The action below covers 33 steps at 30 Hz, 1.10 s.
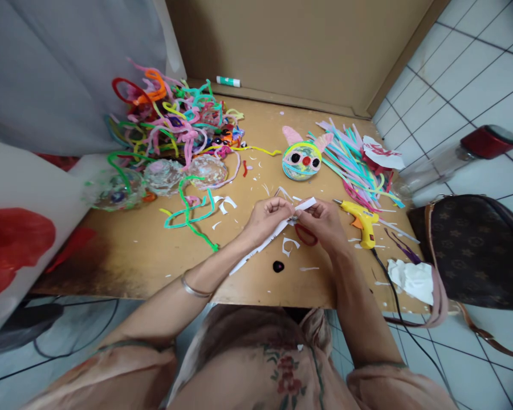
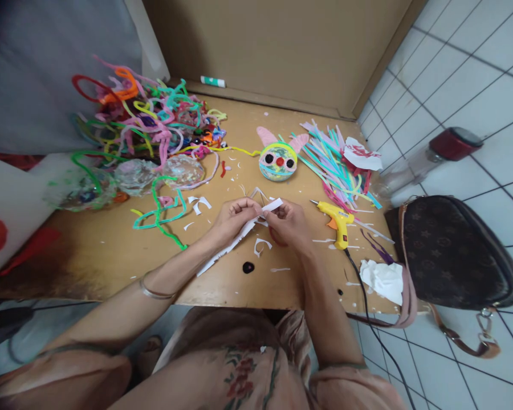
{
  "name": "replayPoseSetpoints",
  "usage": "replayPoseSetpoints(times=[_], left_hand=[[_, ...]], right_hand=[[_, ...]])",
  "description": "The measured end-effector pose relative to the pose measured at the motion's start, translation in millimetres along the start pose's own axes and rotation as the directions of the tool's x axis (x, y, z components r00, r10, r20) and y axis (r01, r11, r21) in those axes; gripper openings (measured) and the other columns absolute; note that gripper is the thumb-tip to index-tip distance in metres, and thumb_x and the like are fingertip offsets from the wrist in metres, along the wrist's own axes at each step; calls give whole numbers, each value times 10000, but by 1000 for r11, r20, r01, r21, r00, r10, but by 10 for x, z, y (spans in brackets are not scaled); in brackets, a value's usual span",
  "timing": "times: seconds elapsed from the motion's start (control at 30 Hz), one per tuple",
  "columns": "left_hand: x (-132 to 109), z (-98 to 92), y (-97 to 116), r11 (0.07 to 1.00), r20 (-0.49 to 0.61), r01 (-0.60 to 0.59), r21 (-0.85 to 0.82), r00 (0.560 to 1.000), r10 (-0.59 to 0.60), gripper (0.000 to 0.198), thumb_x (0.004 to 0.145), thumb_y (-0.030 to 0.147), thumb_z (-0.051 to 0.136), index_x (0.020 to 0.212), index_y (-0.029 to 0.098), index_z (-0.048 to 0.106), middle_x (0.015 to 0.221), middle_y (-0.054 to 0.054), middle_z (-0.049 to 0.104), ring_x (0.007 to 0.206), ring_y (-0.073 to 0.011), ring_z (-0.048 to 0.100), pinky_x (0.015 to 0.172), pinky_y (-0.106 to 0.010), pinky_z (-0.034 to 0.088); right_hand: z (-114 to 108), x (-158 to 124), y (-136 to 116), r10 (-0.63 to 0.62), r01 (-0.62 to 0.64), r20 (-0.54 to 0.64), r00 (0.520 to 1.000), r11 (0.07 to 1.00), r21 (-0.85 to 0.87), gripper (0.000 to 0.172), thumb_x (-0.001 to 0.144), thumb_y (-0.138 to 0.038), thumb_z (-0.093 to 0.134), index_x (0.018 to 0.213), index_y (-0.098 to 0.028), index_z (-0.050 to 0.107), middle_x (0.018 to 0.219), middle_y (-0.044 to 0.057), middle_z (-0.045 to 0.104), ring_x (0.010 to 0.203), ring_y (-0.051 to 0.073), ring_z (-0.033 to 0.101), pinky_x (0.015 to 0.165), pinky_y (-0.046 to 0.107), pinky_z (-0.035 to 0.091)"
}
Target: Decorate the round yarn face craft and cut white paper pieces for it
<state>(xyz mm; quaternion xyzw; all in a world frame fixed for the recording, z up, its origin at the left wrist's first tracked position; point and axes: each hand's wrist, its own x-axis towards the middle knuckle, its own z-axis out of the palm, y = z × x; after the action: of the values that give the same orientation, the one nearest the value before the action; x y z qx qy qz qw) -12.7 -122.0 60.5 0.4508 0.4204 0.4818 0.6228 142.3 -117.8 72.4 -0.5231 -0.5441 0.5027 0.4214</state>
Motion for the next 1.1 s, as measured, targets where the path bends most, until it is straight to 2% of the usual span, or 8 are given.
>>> replayPoseSetpoints(times=[0.1, 0.2, 0.43, 0.57, 0.9, 1.0, 1.07, 1.1], left_hand=[[11, -7, -14, 998, -30, -27, 64, 999, 29, 215, 706, 370, 710, 697, 165, 645, 612, 33, 587, 566, -81, 473, 574, -228, 355], [23, -11, -42, 996, -31, -45, 72, 998, 47, 235, 715, 386, 711, 700, 159, 649, 583, 42, 557, 536, -73, 427, 545, -225, 316], [34, -13, -76, 999, 25, -9, -50, 1000, 10, 347, 693, 481, 764, 707, 157, 639, 544, 52, 498, 499, -64, 360, 515, -229, 255], [53, -29, -76, 996, 20, 15, -85, 1000, -14, 376, 674, 492, 783, 711, 152, 626, 537, 58, 482, 473, -53, 322, 496, -230, 207], [39, -29, -66, 994, 54, 31, -107, 998, -26, 374, 661, 480, 805, 729, 149, 643, 567, 49, 534, 485, -51, 364, 508, -227, 247], [29, -26, -40, 994, 63, 42, -101, 997, -36, 371, 629, 459, 828, 721, 153, 638, 595, 38, 572, 500, -56, 400, 515, -228, 273], [34, -40, -25, 994, 45, 50, -96, 998, -46, 367, 619, 450, 830, 717, 153, 638, 582, 41, 568, 488, -55, 397, 508, -226, 272], [40, -51, -18, 994, 27, 48, -99, 999, -45, 361, 620, 444, 828, 719, 152, 641, 571, 45, 560, 480, -53, 393, 503, -224, 269]], right_hand=[[11, -21, -4, 26, -24, 32, 999, 999, -39, 287, 690, -420, 726, 771, -164, 624, 548, -58, 504, 489, 81, 393, 472, 225, 296], [5, -34, -4, 14, -11, 39, 999, 998, -62, 300, 711, -441, 725, 777, -168, 619, 551, -57, 500, 496, 84, 395, 473, 224, 291], [-47, 8, 30, 15, -14, 8, 1000, 996, -85, 306, 677, -442, 739, 686, -174, 592, 562, -47, 522, 519, 87, 415, 490, 228, 294], [-80, 15, 7, 2, -2, 13, 1000, 999, -52, 261, 664, -393, 737, 667, -178, 589, 580, -48, 534, 524, 79, 416, 511, 225, 308], [-81, 23, 64, -34, 35, 36, 999, 999, -30, 311, 758, -468, 719, 723, -181, 606, 633, -30, 536, 556, 96, 436, 548, 246, 337], [-106, 13, 52, -81, 86, 52, 995, 990, -111, 300, 809, -466, 669, 735, -184, 598, 645, -26, 541, 563, 107, 455, 559, 255, 348], [-129, -51, 59, -161, 168, 49, 986, 944, -285, 266, 862, -435, 608, 770, -186, 623, 691, 3, 591, 617, 141, 518, 604, 280, 399], [-141, -103, 79, -207, 208, 49, 977, 888, -411, 243, 886, -404, 578, 803, -186, 645, 736, 28, 626, 669, 167, 557, 646, 302, 430]])
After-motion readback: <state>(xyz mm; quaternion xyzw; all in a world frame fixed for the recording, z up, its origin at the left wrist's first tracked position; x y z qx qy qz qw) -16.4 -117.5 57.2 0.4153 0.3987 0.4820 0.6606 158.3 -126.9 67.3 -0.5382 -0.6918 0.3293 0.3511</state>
